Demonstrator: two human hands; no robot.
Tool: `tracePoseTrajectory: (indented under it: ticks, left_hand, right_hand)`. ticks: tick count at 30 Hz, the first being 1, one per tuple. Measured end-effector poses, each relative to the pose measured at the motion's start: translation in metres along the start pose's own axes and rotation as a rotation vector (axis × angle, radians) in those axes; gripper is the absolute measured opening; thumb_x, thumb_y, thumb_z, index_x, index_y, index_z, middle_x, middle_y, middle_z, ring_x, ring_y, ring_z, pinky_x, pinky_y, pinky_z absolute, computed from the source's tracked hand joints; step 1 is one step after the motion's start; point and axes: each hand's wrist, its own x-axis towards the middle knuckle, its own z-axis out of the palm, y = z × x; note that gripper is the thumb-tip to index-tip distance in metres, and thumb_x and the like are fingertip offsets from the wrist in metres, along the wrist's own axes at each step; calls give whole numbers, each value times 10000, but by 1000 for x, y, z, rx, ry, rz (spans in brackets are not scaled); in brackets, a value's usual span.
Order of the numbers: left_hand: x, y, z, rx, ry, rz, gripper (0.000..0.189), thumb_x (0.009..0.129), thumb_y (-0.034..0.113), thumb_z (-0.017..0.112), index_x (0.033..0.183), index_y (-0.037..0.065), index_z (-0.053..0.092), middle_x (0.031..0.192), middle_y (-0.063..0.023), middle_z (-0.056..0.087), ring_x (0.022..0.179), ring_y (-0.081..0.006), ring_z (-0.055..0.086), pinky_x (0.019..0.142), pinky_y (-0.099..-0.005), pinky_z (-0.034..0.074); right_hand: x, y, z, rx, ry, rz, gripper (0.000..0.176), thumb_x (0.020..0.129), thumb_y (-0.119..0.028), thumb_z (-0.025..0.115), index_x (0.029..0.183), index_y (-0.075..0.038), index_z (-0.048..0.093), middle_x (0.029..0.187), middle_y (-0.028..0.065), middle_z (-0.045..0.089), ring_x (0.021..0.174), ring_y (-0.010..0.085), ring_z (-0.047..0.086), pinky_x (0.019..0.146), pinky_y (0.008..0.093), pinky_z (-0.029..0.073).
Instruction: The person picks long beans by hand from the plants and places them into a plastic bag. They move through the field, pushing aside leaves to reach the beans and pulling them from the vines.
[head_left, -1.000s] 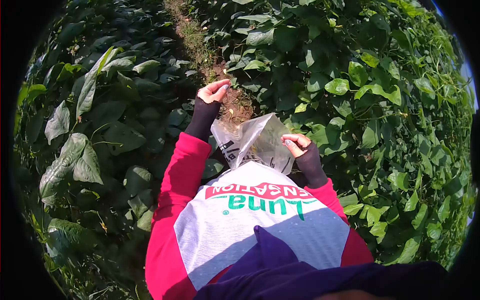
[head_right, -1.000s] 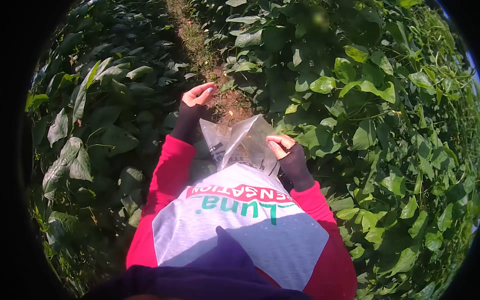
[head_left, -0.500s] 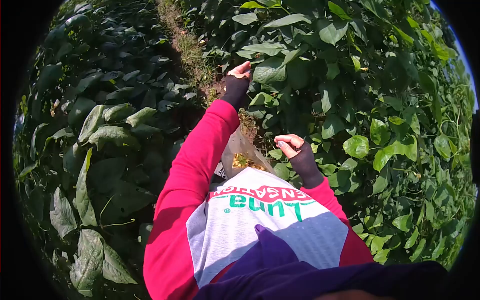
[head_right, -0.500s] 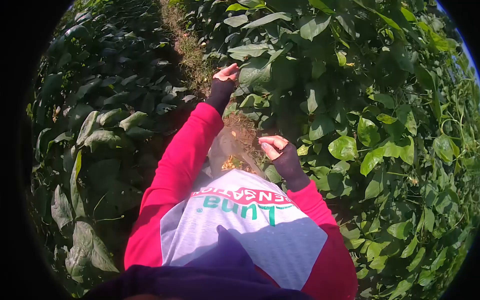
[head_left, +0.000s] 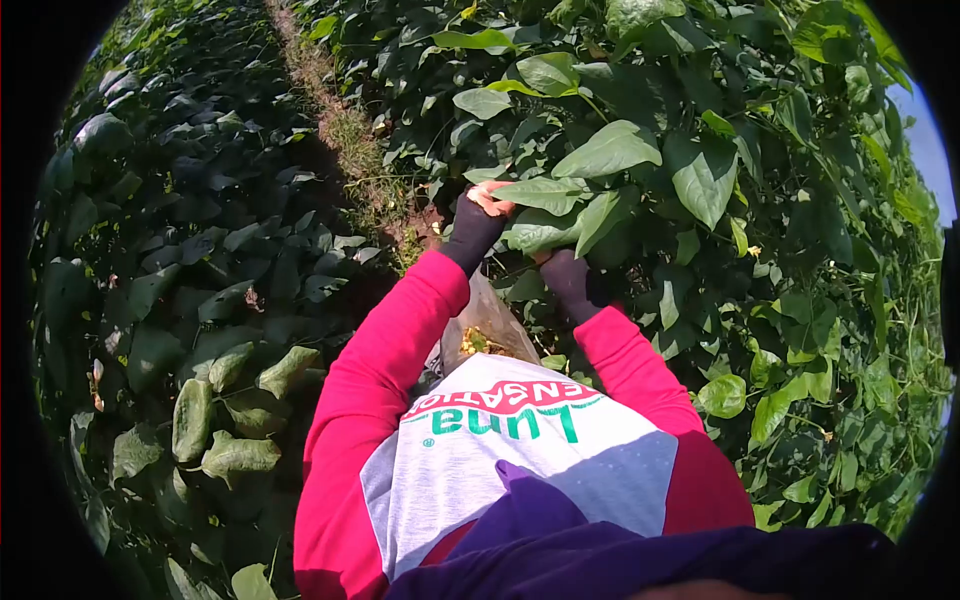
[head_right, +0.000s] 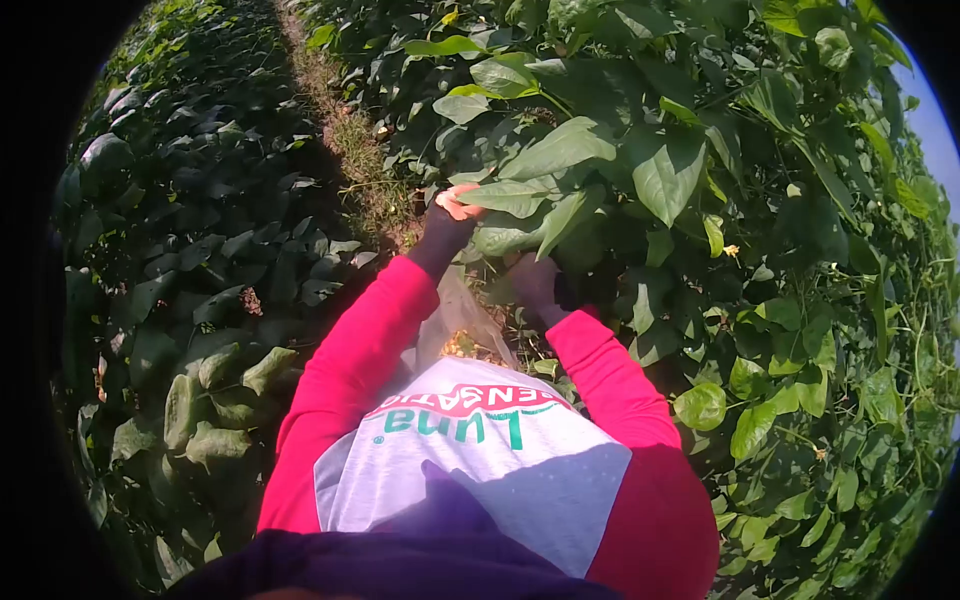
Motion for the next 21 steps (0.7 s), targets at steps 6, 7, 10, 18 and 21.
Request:
tracePoseTrajectory:
  ticks: [6, 7, 10, 18, 21]
  left_hand:
    - [6, -8, -10, 96, -54, 48, 254, 742, 67, 679, 988, 1, 673, 863, -169, 673, 791, -284, 661, 722, -333, 505]
    - [5, 3, -12, 188, -40, 89, 264, 730, 66, 679, 985, -3, 674, 873, -170, 673, 796, -280, 661, 729, -330, 504]
    - [10, 3, -17, 74, -83, 18, 304, 673, 51, 619, 961, -16, 691, 840, -166, 682, 761, -234, 668, 716, -310, 510]
    - [32, -2, -39, -163, -210, -152, 179, 807, 75, 644, 957, -10, 691, 795, -67, 698, 674, -111, 634, 643, -251, 506]
    - [34, 9, -56, -251, -246, -276, 178, 828, 68, 652, 985, -12, 678, 766, -29, 668, 645, -71, 585, 601, -227, 482]
  right_hand:
    - [69, -14, -21, -49, 809, -731, 428, 950, -248, 520, 1337, -70, 479, 1338, 118, 520, 1194, 204, 525, 1014, 340, 407]
    - [93, -2, -7, 477, 538, -817, 423, 958, -255, 511, 1331, -58, 483, 1331, 108, 525, 1183, 193, 526, 1012, 336, 406]
    - [93, -4, -2, 1343, 22, -720, 423, 973, -242, 489, 1340, -34, 460, 1297, 100, 542, 1163, 173, 528, 1013, 319, 405]
    - [109, 15, -17, 1620, -151, -795, 345, 966, -214, 491, 1214, 20, 544, 1159, 159, 615, 1023, 272, 626, 906, 336, 532]
    - [113, 7, -21, 886, 421, -906, 263, 936, -192, 542, 1135, -23, 578, 1129, 90, 611, 1013, 183, 592, 894, 310, 494]
